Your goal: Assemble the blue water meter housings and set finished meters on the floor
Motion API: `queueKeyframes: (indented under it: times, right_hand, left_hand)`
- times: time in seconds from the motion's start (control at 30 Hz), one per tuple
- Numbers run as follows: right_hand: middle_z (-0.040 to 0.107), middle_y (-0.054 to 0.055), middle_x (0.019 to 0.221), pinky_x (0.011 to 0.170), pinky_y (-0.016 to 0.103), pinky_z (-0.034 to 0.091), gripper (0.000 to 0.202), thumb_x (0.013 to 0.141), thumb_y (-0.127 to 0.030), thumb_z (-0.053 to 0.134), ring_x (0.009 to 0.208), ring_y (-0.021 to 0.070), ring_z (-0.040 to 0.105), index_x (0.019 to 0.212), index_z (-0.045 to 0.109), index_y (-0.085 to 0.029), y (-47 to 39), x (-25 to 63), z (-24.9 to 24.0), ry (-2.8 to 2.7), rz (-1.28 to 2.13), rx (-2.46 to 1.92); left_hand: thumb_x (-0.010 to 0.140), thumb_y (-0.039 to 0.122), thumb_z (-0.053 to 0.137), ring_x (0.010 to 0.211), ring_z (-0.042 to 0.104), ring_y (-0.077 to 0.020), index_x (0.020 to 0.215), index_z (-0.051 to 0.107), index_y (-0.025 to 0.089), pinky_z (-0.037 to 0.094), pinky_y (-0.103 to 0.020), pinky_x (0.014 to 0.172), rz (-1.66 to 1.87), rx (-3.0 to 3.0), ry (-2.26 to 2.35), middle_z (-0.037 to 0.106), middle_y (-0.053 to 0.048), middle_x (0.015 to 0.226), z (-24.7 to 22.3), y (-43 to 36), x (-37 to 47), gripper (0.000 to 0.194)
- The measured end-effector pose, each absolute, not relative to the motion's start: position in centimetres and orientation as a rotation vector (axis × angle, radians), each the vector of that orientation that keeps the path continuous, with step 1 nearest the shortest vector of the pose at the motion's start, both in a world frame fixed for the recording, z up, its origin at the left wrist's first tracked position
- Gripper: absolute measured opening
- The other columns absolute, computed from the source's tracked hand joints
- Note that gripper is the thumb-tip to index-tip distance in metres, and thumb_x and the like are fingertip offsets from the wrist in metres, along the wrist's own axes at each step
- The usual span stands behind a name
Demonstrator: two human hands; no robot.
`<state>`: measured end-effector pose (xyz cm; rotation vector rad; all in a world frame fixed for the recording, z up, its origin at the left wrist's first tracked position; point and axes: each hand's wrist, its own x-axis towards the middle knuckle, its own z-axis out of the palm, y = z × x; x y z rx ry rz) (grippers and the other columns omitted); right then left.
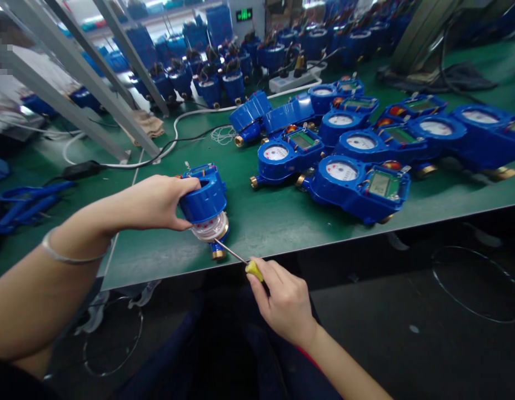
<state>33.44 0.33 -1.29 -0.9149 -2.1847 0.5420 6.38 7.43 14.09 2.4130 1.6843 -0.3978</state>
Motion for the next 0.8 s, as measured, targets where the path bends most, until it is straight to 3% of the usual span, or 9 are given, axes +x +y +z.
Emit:
queueKeyframes:
  times: [0.3,0.53,0.8]
  right_hand:
    - [0.074,0.010,0.093,0.074,0.029,0.055,0.025,0.098,-0.020,0.054,0.082,0.0197,0.071,0.119,0.063,-0.009,-0.4,29.8,-2.4,-2.171,0.516,-0.991]
    - [0.073,0.010,0.098,0.078,0.029,0.055,0.029,0.096,-0.014,0.055,0.086,0.0186,0.070,0.124,0.059,-0.011,-0.5,29.5,-0.6,-2.032,0.595,-0.863]
    - [0.073,0.010,0.092,0.070,0.028,0.056,0.024,0.099,-0.022,0.051,0.080,0.0198,0.072,0.117,0.063,-0.013,-1.2,28.9,-1.4,-2.155,0.579,-1.041]
  left_hand:
    - [0.073,0.048,0.066,0.075,0.068,-0.0263,0.100,0.055,0.020,0.042,-0.031,0.060,-0.402,2.396,1.755,0.071,-0.007,0.086,13.7,7.5,6.7,0.041]
    - [0.074,0.047,0.067,0.073,0.067,-0.0236,0.101,0.055,0.020,0.041,-0.029,0.059,-0.402,2.375,1.745,0.070,-0.005,0.085,14.1,7.8,7.3,0.040]
    - [0.074,0.046,0.067,0.074,0.067,-0.0253,0.104,0.055,0.018,0.039,-0.031,0.058,-0.444,2.395,1.738,0.069,-0.007,0.083,14.4,8.2,7.8,0.042]
